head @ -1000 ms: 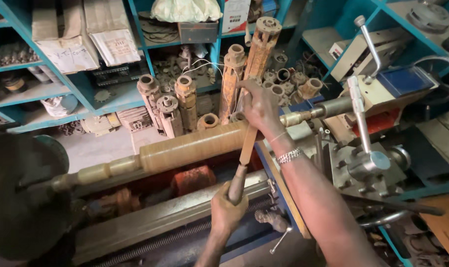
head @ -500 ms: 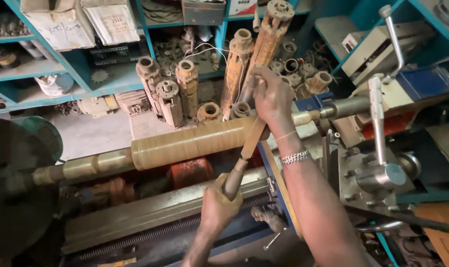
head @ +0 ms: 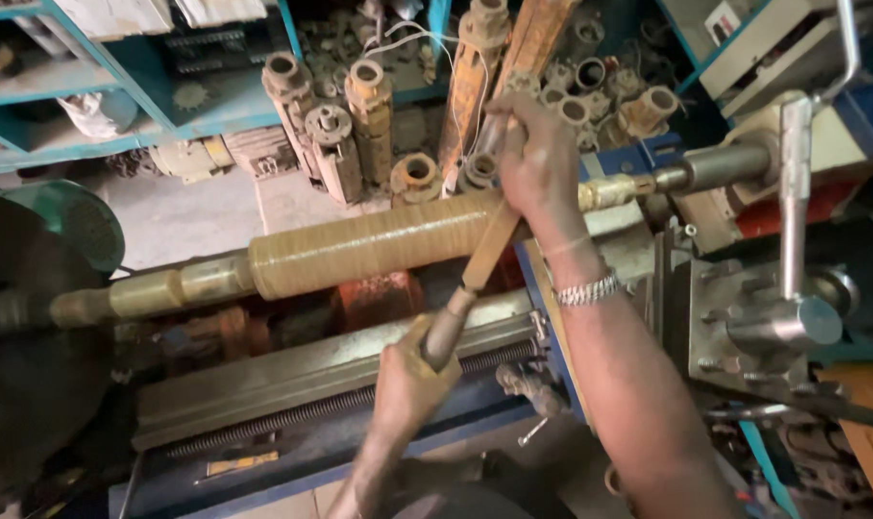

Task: The person uses a chisel to shape a cylindrical wooden workpiece mounted on a lathe. They hold the tool with both hands, applying pressure to the spinning wood to remove material and smooth the surface.

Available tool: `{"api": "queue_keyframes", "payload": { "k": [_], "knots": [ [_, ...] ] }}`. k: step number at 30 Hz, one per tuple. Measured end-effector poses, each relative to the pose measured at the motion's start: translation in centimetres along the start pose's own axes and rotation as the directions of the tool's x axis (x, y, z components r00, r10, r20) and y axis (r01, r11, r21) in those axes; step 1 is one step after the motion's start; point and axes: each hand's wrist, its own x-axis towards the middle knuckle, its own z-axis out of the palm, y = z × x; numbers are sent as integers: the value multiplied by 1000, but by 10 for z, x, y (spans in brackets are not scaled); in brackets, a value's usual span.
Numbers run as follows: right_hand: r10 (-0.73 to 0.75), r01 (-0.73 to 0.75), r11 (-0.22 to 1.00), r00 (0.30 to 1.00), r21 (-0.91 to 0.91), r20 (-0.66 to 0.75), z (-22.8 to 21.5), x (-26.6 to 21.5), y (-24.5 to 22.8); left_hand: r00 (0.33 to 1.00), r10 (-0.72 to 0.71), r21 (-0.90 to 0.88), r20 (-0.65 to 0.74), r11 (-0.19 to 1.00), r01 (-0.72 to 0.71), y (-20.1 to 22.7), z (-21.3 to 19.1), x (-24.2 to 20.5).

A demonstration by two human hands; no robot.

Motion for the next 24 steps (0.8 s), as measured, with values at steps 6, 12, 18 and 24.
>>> {"api": "queue_keyframes", "payload": {
  "k": [6,12,18,24],
  "knots": [
    [149,-140,985,984,-100,94,-4,-3,-5,992,-81,-101,98,991,91,-4,0,0],
    [85,-84,995,996,-55,16,-11,-14,0,983,-102,0,152,995,103,-19,17,0],
    [-10,12,998,1000,-54,24,-13,-13,-3,992,107,-127,63,987,-98,-17,12,7],
    [58,-58,997,998,-57,14,-7,-13,3,991,-49,2,127,999,49,-7,1,3]
  ]
}}
